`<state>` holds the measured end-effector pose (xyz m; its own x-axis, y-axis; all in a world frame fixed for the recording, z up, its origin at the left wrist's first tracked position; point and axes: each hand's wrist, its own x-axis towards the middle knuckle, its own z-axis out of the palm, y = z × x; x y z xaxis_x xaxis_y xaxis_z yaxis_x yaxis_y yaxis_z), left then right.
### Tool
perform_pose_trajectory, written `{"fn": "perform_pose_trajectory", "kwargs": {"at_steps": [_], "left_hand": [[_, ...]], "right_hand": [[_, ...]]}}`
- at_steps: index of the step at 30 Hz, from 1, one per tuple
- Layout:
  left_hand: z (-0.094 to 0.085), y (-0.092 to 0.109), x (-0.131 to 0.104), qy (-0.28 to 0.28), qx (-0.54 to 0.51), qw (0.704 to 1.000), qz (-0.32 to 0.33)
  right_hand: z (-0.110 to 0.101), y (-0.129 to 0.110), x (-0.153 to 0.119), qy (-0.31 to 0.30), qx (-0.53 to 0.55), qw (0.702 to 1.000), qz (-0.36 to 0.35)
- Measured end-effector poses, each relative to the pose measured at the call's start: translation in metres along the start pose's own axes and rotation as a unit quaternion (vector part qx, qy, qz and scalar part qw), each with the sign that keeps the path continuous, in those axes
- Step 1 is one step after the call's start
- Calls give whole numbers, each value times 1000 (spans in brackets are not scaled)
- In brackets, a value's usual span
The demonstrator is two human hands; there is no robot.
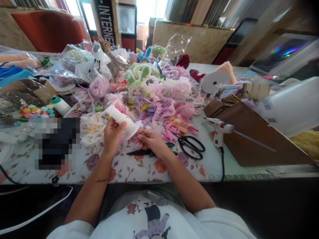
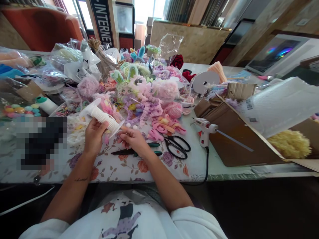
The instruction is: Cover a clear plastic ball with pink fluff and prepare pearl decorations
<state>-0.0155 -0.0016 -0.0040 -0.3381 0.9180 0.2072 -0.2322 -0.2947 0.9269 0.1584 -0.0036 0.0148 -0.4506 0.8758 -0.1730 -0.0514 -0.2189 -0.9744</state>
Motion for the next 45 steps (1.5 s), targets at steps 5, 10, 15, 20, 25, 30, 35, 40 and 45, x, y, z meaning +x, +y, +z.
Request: {"fn": "perform_pose_trajectory", "kwargs": {"at_steps": [5,10,15,20,25,30,35,40,45], "left_hand": [[-7,7,6,119,-43,989,76],[-6,7,5,86,-39,995,41],[1,5,-1,-38,-69,995,-54],[4,9,-6,-131,-68,984,-101],[6,8,-10,-182,-39,979,-85],[5,8,-8,-169,-43,981,-90],[5,13,-7,-158,-76,980,-96],[5,13,-8,-157,-69,980,-101],[5,13,-9,-165,-80,976,-115]], "right_hand": [[-57,-12,-6,149,-150,976,-43],[-60,-19,-15,75,-415,902,-89],[-38,-16,-6,54,-514,845,-137],[-38,-25,0,148,-307,925,-168],[-22,-32,6,92,-265,947,-158],[-8,-23,21,82,-237,957,-146],[-8,-23,24,79,-202,967,-134],[-5,-30,19,70,-166,979,-92],[-6,-31,21,7,-126,991,-46]]}}
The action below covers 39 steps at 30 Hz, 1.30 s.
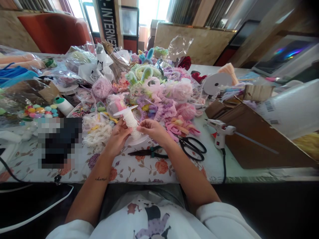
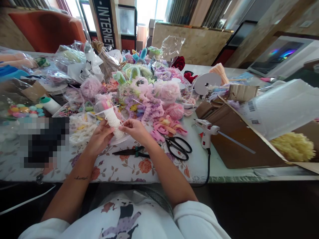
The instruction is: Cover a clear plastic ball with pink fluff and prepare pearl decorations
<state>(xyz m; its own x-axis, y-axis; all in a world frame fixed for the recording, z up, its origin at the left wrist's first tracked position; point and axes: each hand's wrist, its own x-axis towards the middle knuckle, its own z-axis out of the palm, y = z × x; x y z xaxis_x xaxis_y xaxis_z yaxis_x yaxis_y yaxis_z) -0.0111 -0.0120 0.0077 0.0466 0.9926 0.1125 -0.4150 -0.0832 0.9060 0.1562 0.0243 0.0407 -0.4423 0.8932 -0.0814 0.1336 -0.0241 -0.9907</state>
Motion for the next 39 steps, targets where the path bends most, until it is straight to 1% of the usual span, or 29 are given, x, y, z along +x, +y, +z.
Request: {"fn": "perform_pose_trajectory", "kwargs": {"at_steps": [6,8,11,13,16,18,19,20,22,24,26,32,33,35,37,39], "left_hand": [[-2,-1,1,-9,-42,999,-21],[-3,0,1,-8,-58,998,-25],[-6,3,0,-15,-79,995,-54],[-7,6,-2,-38,-86,992,-82],[-8,9,-7,-104,-84,983,-122],[-10,11,-9,-139,-74,977,-141],[-12,11,-10,-145,-69,977,-143],[-13,10,-10,-140,-66,978,-140],[-17,9,-10,-111,-58,985,-122],[-20,8,-9,-76,-46,991,-105],[-22,7,-9,-55,-38,994,-90],[-23,8,-9,-65,-35,996,-53],[-22,8,-8,-60,-31,997,-45],[-19,8,-5,-34,-14,999,-27],[-15,6,-2,8,23,1000,-2],[-11,3,1,45,78,996,12]], "right_hand": [[-4,0,-1,-30,31,998,39],[-5,-2,-1,-19,60,997,45],[-8,-6,0,17,162,986,39],[-11,-8,3,24,228,973,29],[-14,-11,8,35,289,957,11],[-17,-13,10,45,323,945,15],[-18,-13,11,46,337,940,23],[-19,-15,11,46,348,936,30],[-22,-18,9,45,355,933,38],[-25,-23,5,47,351,934,38],[-27,-29,1,38,346,936,44],[-34,-42,-10,-12,356,931,79],[-34,-42,-11,-20,349,933,83],[-33,-42,-15,-30,316,946,73],[-30,-41,-20,-29,258,965,39],[-25,-42,-26,-8,172,985,-9]]}}
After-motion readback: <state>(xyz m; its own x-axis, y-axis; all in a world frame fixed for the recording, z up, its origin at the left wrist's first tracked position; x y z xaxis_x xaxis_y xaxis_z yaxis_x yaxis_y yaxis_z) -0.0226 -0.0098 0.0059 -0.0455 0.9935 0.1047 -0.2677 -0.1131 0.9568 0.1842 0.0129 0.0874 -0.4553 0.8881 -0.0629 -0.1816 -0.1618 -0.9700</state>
